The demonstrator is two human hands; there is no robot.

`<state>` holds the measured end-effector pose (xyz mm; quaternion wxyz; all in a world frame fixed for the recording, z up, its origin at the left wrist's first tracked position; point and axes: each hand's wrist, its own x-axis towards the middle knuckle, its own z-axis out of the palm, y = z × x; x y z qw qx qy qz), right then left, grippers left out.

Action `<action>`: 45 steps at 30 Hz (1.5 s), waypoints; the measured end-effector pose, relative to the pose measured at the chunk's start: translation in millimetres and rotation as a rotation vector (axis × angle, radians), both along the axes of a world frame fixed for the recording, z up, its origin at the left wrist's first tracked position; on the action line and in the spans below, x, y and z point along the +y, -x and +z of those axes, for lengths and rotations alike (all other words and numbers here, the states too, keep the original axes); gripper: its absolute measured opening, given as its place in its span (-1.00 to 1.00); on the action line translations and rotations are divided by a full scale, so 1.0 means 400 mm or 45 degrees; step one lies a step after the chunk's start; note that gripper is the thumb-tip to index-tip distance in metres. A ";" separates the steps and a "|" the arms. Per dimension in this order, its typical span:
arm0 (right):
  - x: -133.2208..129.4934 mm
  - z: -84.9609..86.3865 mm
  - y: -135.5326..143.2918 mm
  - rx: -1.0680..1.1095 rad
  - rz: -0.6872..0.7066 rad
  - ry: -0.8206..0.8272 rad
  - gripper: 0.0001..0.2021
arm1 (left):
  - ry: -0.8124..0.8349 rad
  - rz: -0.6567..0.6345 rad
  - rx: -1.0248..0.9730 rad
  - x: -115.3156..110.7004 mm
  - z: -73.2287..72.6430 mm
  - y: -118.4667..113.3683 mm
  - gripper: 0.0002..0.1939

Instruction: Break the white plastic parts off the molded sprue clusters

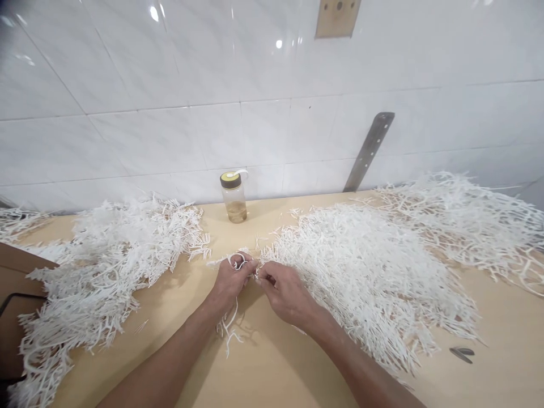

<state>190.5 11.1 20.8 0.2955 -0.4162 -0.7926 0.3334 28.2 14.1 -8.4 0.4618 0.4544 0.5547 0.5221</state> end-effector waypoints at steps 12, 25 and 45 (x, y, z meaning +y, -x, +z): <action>-0.051 0.054 0.003 0.073 0.109 0.073 -0.83 | 0.045 -0.015 -0.101 0.014 0.005 0.017 -0.66; 0.051 0.022 -0.077 -0.187 -0.448 -0.066 -0.77 | 0.037 -0.333 -0.348 -0.013 0.024 -0.009 -0.42; 0.048 0.048 -0.084 -0.006 -0.213 0.315 -0.52 | -0.391 -0.698 0.216 -0.080 0.077 -0.030 -0.71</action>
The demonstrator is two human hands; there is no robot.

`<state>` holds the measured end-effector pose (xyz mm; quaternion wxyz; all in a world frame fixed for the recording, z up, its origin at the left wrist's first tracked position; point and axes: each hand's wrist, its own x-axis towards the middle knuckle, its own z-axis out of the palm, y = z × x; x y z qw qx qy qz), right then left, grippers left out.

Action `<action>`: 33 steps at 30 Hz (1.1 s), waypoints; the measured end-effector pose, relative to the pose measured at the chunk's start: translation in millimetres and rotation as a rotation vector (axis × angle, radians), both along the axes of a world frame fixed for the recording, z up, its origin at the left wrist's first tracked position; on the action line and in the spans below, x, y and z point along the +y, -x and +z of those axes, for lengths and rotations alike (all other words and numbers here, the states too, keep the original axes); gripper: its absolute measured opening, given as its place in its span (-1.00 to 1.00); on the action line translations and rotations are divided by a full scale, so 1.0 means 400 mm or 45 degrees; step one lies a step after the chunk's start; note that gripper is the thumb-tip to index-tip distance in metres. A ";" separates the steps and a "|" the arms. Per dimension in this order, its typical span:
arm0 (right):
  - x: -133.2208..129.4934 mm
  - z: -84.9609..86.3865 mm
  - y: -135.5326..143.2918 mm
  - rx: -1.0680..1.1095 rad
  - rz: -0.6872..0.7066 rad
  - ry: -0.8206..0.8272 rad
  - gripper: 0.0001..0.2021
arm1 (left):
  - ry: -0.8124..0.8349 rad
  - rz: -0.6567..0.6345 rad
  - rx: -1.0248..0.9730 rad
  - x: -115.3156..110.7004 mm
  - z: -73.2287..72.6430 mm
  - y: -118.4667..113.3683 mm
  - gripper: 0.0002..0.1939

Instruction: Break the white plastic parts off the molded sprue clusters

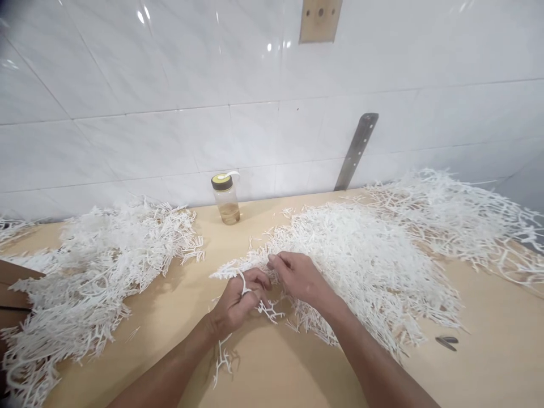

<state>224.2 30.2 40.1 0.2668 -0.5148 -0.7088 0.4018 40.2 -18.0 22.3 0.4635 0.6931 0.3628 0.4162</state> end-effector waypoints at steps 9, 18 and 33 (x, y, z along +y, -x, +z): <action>-0.010 -0.003 0.007 0.179 0.158 0.117 -0.63 | 0.209 -0.273 0.395 -0.019 -0.001 -0.012 -0.73; -0.012 -0.012 0.014 0.436 -0.008 0.133 -0.69 | 0.262 -0.081 0.135 0.010 0.003 -0.005 -0.59; -0.022 0.002 0.027 0.342 -0.128 -0.029 -0.69 | 0.733 0.339 -0.510 0.043 -0.021 -0.005 -0.46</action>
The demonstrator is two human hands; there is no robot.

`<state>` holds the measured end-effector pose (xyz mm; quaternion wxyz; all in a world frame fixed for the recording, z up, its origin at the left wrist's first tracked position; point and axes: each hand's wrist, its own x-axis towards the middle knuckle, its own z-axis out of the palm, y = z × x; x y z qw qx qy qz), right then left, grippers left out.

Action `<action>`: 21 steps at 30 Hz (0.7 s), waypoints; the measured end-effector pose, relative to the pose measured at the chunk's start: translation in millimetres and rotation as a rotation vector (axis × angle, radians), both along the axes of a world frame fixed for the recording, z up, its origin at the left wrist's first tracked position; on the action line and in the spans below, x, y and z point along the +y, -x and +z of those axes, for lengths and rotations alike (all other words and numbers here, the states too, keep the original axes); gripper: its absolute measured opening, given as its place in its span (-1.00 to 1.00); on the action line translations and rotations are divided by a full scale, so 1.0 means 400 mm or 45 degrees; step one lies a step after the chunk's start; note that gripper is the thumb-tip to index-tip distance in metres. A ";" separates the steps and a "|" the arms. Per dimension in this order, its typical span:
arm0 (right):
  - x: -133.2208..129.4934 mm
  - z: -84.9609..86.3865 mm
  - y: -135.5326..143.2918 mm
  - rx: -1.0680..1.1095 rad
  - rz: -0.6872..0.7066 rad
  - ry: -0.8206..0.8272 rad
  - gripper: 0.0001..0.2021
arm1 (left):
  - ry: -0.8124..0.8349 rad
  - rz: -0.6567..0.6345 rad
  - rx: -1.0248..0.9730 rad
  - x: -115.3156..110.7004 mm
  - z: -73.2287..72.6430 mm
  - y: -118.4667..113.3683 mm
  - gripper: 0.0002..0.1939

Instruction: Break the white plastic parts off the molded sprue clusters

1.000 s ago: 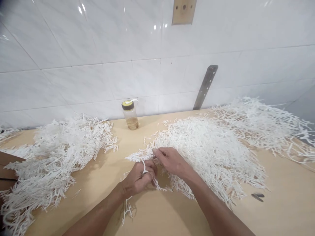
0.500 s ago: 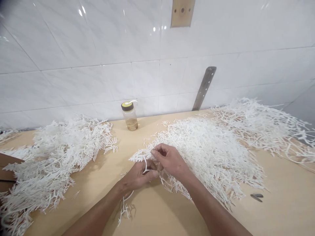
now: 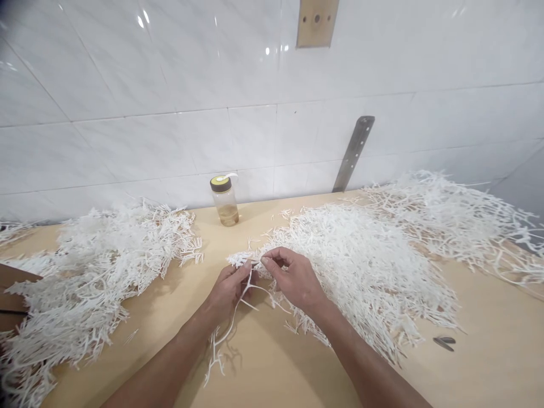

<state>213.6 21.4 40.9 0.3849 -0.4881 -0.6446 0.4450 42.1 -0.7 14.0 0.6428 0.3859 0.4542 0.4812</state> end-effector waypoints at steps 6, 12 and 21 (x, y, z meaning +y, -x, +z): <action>0.000 -0.017 0.006 0.003 -0.008 0.022 -0.67 | -0.077 0.051 -0.029 0.001 -0.005 0.001 -0.61; 0.010 -0.029 0.005 0.022 -0.057 0.109 -0.65 | -0.078 0.111 -0.193 0.009 -0.013 0.006 -0.72; 0.002 -0.033 0.014 0.051 0.046 0.133 -0.60 | 0.323 -0.042 -0.481 0.023 -0.005 0.028 -0.59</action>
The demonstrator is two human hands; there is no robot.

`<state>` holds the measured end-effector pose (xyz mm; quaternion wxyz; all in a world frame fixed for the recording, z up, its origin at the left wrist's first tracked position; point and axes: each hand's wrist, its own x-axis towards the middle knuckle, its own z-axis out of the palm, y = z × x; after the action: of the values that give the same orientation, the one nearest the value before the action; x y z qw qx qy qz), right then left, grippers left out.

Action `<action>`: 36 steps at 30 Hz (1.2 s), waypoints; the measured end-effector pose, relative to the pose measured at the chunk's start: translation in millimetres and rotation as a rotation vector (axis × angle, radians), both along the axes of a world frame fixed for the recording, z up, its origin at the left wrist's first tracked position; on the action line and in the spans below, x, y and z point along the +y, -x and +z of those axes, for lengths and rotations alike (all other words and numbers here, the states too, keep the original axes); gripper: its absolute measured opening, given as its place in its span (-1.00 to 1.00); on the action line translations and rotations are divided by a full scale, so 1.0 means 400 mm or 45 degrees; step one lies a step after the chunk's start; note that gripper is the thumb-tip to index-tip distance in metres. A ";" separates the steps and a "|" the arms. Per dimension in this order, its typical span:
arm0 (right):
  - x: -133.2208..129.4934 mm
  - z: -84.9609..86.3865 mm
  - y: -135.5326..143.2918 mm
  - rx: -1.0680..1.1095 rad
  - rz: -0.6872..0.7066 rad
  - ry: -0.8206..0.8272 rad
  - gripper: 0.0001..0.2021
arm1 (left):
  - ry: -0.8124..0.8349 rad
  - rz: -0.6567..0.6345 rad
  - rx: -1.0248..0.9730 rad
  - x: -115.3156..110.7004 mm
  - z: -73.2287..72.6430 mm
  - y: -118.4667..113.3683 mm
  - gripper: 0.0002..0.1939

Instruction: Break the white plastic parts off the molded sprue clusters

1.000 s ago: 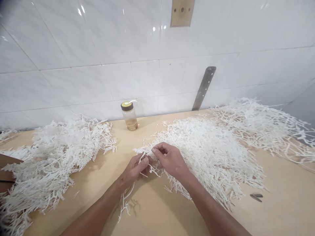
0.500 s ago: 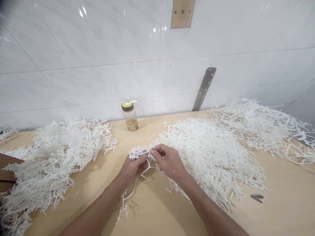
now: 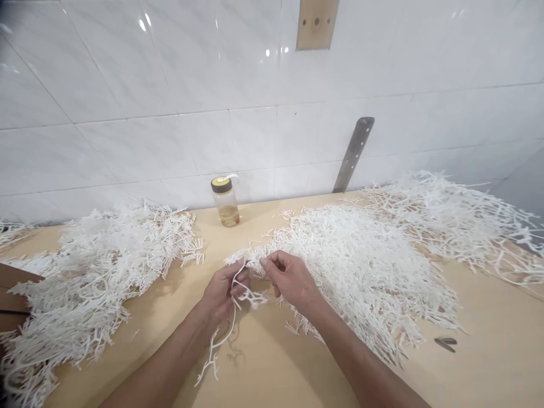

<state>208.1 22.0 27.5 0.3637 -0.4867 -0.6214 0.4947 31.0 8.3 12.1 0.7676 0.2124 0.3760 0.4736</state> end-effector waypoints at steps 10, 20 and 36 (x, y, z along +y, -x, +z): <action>-0.006 0.013 0.005 0.108 0.017 0.003 -0.56 | -0.097 0.050 0.184 -0.005 0.012 -0.005 -0.50; 0.001 0.006 0.002 0.054 0.008 -0.006 -0.57 | -0.192 -0.026 0.191 0.000 -0.008 -0.001 -0.66; 0.011 -0.023 0.004 0.016 0.007 -0.014 -0.60 | -0.577 0.054 0.600 -0.012 0.010 -0.001 -0.66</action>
<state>206.7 26.3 18.2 0.3688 -0.4798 -0.6231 0.4955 31.4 3.6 15.9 0.5824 0.4738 0.4328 0.4990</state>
